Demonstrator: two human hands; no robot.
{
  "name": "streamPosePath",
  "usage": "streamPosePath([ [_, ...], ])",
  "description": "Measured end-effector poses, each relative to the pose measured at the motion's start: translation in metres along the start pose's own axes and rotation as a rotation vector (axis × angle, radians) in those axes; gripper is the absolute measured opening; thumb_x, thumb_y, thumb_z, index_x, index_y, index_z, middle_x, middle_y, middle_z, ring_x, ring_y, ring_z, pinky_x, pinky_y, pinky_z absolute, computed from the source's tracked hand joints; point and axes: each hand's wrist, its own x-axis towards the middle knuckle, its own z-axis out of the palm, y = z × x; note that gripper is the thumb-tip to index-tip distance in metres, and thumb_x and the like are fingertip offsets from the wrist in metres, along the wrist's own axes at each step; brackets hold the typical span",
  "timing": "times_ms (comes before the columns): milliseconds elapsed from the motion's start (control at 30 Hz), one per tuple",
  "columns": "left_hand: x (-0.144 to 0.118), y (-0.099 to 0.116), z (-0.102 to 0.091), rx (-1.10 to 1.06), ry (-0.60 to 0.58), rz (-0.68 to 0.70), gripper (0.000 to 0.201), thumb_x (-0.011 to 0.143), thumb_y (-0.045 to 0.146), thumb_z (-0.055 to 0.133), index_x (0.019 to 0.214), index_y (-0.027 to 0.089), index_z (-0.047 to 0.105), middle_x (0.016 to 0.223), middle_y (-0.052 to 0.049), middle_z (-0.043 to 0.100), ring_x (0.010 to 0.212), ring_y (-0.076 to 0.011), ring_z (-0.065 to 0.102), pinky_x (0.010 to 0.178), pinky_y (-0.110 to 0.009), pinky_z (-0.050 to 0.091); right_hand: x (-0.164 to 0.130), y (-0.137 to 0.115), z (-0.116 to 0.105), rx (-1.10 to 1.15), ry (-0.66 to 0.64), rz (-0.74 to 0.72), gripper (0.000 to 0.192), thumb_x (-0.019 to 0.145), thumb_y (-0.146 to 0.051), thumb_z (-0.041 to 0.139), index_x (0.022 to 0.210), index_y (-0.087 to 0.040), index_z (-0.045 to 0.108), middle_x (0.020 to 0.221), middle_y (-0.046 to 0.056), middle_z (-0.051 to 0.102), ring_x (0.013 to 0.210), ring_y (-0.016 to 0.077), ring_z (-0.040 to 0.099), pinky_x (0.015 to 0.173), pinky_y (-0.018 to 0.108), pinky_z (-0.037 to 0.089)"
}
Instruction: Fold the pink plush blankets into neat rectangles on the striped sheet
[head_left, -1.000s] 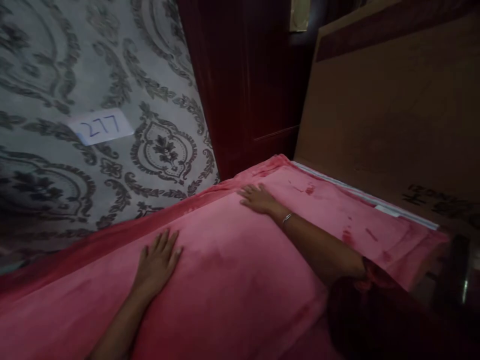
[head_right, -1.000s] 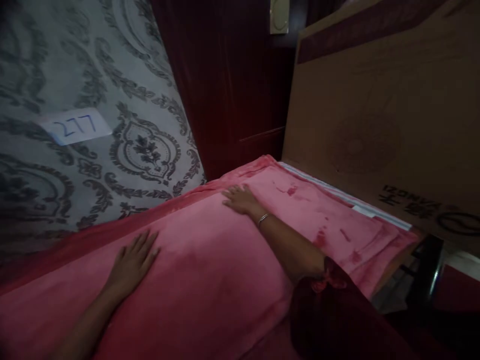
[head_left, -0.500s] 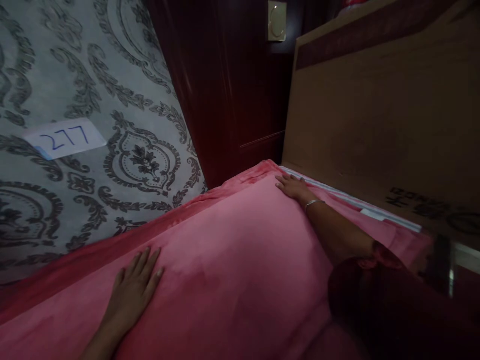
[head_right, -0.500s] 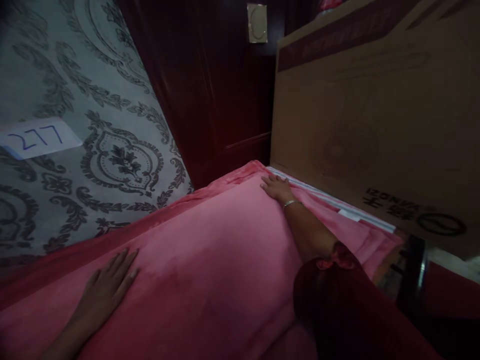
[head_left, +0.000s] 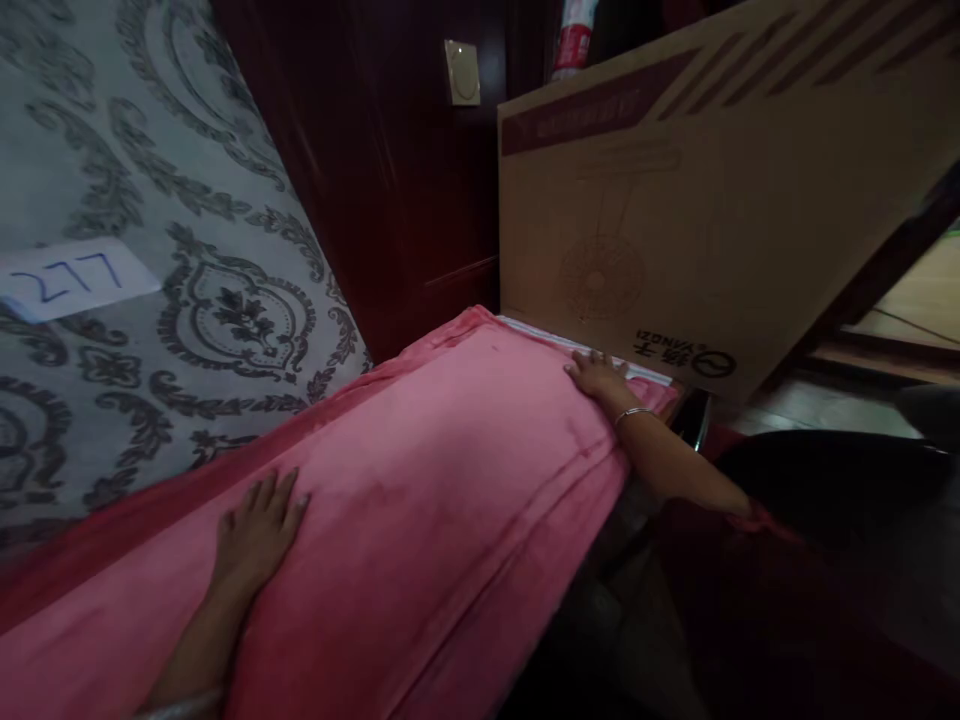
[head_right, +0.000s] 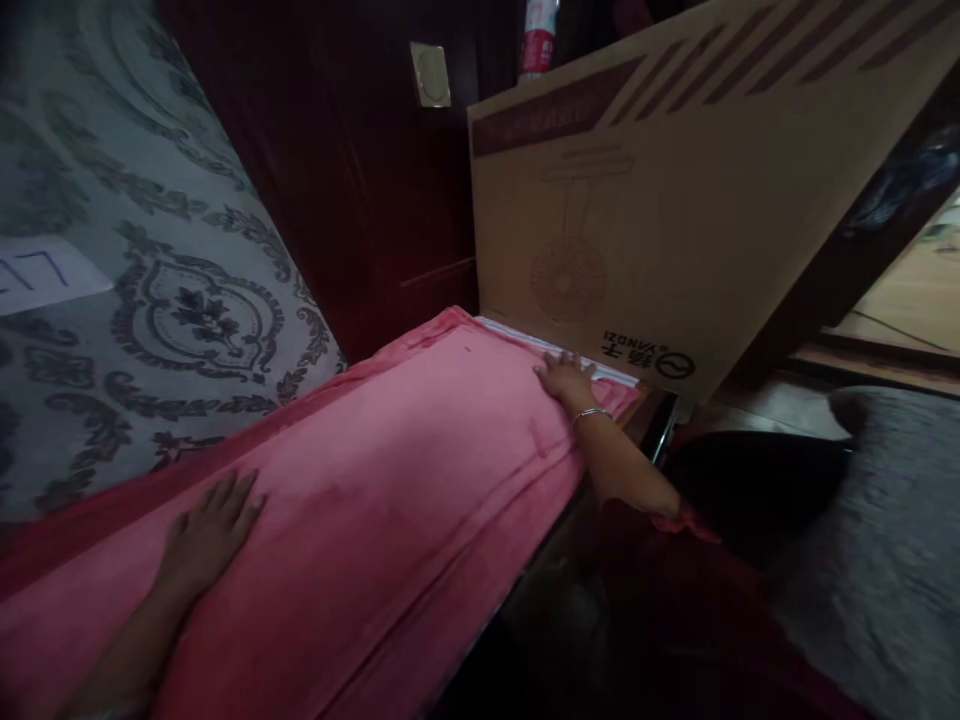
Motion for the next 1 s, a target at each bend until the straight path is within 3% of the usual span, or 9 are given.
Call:
streamPosePath([
  [67,-0.002,0.005,-0.005,0.005,0.024,0.004,0.063,0.101,0.04,0.025,0.157,0.014,0.037,0.165,-0.018,0.028,0.152,-0.0353,0.029,0.115,-0.063,0.031,-0.02,-0.009,-0.003,0.003,0.068,-0.001,0.062,0.104,-0.049,0.025,0.159,-0.021,0.033,0.166,0.018,0.026,0.153,0.0369,0.022,0.116,0.067,0.025],
  [133,-0.004,0.01,-0.01,-0.013,0.043,0.007,0.062,0.101,0.04,0.027,0.156,0.015,0.04,0.164,-0.019,0.032,0.151,-0.036,0.031,0.114,-0.064,0.032,-0.048,-0.031,0.0,0.004,0.09,-0.17,0.062,0.104,-0.049,0.025,0.16,-0.024,0.031,0.168,0.014,0.023,0.153,0.0353,0.021,0.117,0.065,0.024],
  [200,-0.01,0.016,-0.017,-0.057,0.048,0.003,0.061,0.101,0.041,0.028,0.155,0.014,0.04,0.163,-0.02,0.032,0.151,-0.0364,0.03,0.114,-0.066,0.031,-0.08,-0.052,0.008,0.007,0.03,-0.379,0.061,0.103,-0.053,0.026,0.16,-0.03,0.031,0.169,0.009,0.022,0.154,0.0338,0.021,0.118,0.064,0.025],
  [267,-0.022,0.024,-0.024,-0.113,0.057,0.029,0.063,0.102,0.045,0.029,0.156,0.014,0.037,0.165,-0.02,0.028,0.153,-0.0359,0.025,0.116,-0.066,0.029,-0.105,-0.063,0.017,0.003,-0.033,-0.487,0.062,0.103,-0.056,0.024,0.16,-0.033,0.03,0.169,0.006,0.022,0.153,0.0334,0.022,0.118,0.064,0.026],
  [333,-0.043,0.036,-0.028,-0.153,0.034,0.154,0.066,0.102,0.049,0.032,0.159,0.016,0.032,0.167,-0.018,0.023,0.155,-0.0339,0.02,0.12,-0.062,0.025,-0.119,-0.062,0.025,-0.011,-0.044,-0.502,0.063,0.103,-0.056,0.022,0.16,-0.03,0.029,0.169,0.007,0.022,0.153,0.0338,0.023,0.117,0.063,0.027],
  [467,-0.108,0.062,-0.021,-0.182,-0.117,0.534,0.067,0.101,0.054,0.039,0.161,0.026,0.028,0.17,-0.01,0.018,0.157,-0.0311,0.012,0.124,-0.061,0.014,-0.12,-0.05,0.032,-0.023,0.007,-0.501,0.065,0.103,-0.055,0.021,0.16,-0.027,0.029,0.169,0.008,0.022,0.151,0.0357,0.025,0.116,0.062,0.029],
  [533,-0.141,0.067,-0.015,-0.19,-0.137,0.603,0.064,0.102,0.053,0.039,0.16,0.028,0.028,0.169,-0.009,0.019,0.157,-0.0314,0.009,0.124,-0.063,0.009,-0.118,-0.047,0.033,-0.019,0.027,-0.514,0.065,0.103,-0.055,0.02,0.16,-0.026,0.031,0.168,0.009,0.025,0.15,0.0368,0.027,0.116,0.063,0.03],
  [767,-0.219,0.05,-0.016,-0.244,-0.157,0.57,0.066,0.101,0.052,0.043,0.16,0.026,0.029,0.167,-0.011,0.025,0.156,-0.028,0.017,0.125,-0.058,0.015,-0.118,-0.043,0.04,0.019,0.074,-0.537,0.065,0.102,-0.055,0.02,0.158,-0.025,0.036,0.166,0.011,0.03,0.147,0.0383,0.032,0.112,0.063,0.034],
  [1000,-0.256,0.051,-0.004,-0.262,0.029,0.387,0.056,0.1,0.043,0.049,0.152,0.019,0.046,0.159,-0.015,0.043,0.15,-0.0276,0.036,0.123,-0.053,0.027,-0.122,-0.043,0.039,0.031,0.109,-0.559,0.065,0.102,-0.054,0.021,0.155,-0.022,0.041,0.164,0.013,0.033,0.144,0.0388,0.036,0.11,0.063,0.035],
])
